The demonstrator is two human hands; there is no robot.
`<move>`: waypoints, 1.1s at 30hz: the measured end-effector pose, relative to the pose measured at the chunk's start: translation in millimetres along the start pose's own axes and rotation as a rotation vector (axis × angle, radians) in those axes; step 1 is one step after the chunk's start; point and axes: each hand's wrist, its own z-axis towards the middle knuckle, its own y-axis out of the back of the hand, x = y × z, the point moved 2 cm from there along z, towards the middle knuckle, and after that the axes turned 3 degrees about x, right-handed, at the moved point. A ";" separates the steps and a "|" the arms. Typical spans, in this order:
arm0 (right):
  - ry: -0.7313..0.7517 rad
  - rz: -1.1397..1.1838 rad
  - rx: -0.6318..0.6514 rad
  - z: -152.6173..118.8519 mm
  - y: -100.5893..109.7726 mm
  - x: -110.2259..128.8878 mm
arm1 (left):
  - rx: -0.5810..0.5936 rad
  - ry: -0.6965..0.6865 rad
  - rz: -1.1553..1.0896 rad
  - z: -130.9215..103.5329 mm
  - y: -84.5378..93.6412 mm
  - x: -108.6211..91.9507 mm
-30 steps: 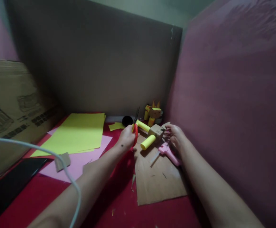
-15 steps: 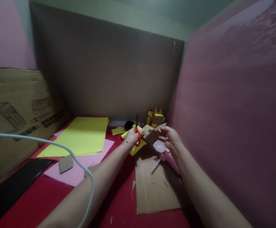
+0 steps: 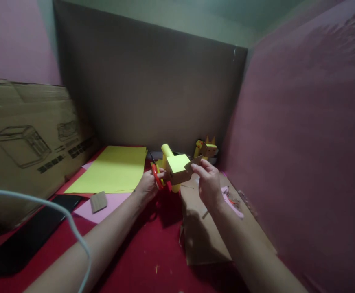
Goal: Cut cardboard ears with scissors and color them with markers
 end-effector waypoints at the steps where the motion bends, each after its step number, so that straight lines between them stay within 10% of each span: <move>1: 0.006 0.013 -0.004 -4.4 -1.4 -1.3 | -0.011 0.005 -0.017 -3.6 4.2 0.4; 8: -0.159 0.213 -0.156 5.1 1.7 -24.3 | -0.023 0.017 -0.059 -5.2 14.0 -8.2; 33: -0.347 0.275 0.043 10.1 3.3 -44.3 | 0.043 0.000 0.080 -0.8 1.8 -37.7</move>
